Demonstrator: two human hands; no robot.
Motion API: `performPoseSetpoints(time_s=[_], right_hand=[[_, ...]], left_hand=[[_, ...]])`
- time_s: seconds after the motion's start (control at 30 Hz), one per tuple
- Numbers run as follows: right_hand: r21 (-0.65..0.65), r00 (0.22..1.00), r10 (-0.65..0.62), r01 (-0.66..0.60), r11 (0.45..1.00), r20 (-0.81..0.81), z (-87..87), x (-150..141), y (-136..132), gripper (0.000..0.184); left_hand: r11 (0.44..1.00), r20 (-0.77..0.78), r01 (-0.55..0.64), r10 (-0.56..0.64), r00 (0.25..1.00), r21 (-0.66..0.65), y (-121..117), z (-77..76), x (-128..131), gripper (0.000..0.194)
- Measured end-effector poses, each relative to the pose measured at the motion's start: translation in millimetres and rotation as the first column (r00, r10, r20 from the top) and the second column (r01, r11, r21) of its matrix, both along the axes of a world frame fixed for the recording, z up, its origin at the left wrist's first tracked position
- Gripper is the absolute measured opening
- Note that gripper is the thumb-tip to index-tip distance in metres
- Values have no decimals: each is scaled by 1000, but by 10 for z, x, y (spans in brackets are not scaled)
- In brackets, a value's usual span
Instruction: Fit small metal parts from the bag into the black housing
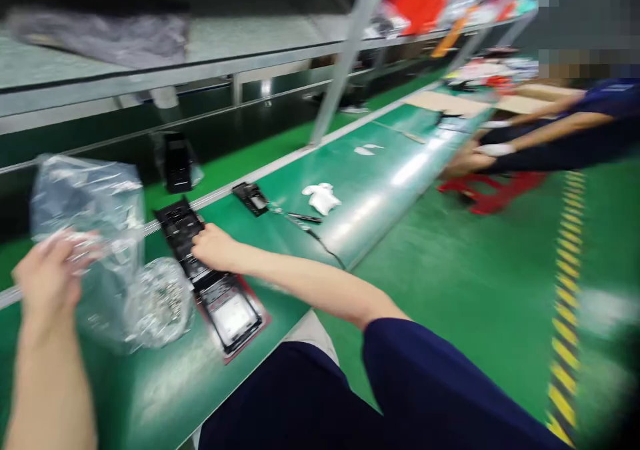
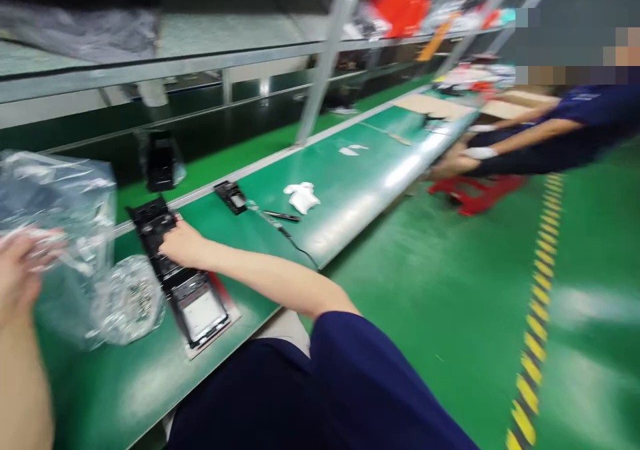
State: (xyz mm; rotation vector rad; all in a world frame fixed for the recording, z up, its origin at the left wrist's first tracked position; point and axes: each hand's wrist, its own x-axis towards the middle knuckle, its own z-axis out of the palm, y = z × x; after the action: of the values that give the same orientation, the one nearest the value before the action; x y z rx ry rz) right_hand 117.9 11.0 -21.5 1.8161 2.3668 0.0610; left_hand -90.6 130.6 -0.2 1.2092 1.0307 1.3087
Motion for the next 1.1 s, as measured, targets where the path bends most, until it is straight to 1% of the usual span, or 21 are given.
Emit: performPoseSetpoints(time_s=[0.07, 0.13, 0.2, 0.27, 0.33, 0.4, 0.43, 0.47, 0.53, 0.57, 0.6, 0.63, 0.67, 0.77, 0.83, 0.87, 0.9, 0.97, 1.0, 1.07, 1.1], right_hand=[[2, 1000, 22, -22, 1000, 22, 79, 39, 69, 8], [44, 998, 29, -32, 999, 60, 206, 105, 141, 8], [96, 996, 21, -29, 995, 87, 381, 195, 208, 12], [161, 995, 9, -26, 987, 104, 580, 271, 253, 18], [291, 992, 10, -47, 956, 126, 771, 289, 274, 21], [375, 991, 22, -70, 924, 132, 923, 225, 293, 21], [390, 992, 29, -76, 918, 126, 977, 164, 313, 20], [386, 993, 32, -75, 919, 117, 1012, 90, 342, 19], [370, 995, 46, -77, 926, 90, 1025, -73, 430, 16], [352, 995, 59, -84, 932, 80, 1006, -152, 482, 14], [334, 995, 77, -94, 938, 66, 975, -222, 536, 14], [321, 994, 95, -105, 941, 45, 936, -282, 587, 14], [317, 993, 116, -116, 941, 20, 895, -327, 631, 13], [342, 985, 165, -139, 929, -50, 792, -357, 693, 12], [413, 980, 160, -97, 906, -119, 725, -280, 626, 13], [494, 967, 168, -53, 868, -192, 675, -216, 544, 14], [588, 940, 186, 18, 809, -285, 602, -141, 422, 15], [752, 832, 300, 195, 630, -467, 364, 23, 64, 17], [758, 803, 285, 285, 587, -524, 196, 104, -163, 20], [708, 826, 144, 360, 608, -544, -210, 245, -663, 25], [675, 855, 51, 370, 638, -517, -424, 302, -910, 28]], left_hand=[[998, 146, 58, -55, 988, -17, 55, -16, 6, 31], [999, 156, 52, -49, 986, -10, 154, -42, 59, 34], [999, 184, 40, -46, 982, 33, 258, -74, 101, 25], [998, 175, 46, -53, 983, 40, 309, -105, 129, 14], [996, 165, 93, -94, 982, 14, 288, -128, 165, 13], [982, 195, 184, -174, 965, -31, 217, -133, 219, 16], [967, 239, 252, -234, 942, -48, 173, -128, 251, 17], [942, 303, 331, -301, 904, -52, 125, -118, 283, 17], [861, 449, 508, -448, 773, -15, 29, -95, 340, 18], [817, 502, 576, -503, 704, 12, -16, -86, 363, 24], [789, 535, 614, -531, 657, 28, -56, -82, 381, 33], [787, 552, 617, -525, 648, 25, -90, -86, 396, 41], [807, 556, 590, -491, 670, 1, -116, -97, 409, 45], [903, 526, 419, -310, 792, -98, -127, -171, 451, 41], [925, 505, 353, -241, 829, -138, -68, -226, 484, 38], [929, 499, 337, -221, 838, -155, -15, -246, 501, 36], [930, 495, 326, -205, 845, -171, 57, -256, 515, 33], [929, 482, 308, -177, 858, -207, 266, -237, 531, 25], [930, 474, 294, -161, 866, -221, 403, -206, 532, 21], [939, 456, 258, -131, 880, -229, 735, -108, 527, 15], [948, 451, 233, -113, 885, -218, 922, -46, 524, 14]])
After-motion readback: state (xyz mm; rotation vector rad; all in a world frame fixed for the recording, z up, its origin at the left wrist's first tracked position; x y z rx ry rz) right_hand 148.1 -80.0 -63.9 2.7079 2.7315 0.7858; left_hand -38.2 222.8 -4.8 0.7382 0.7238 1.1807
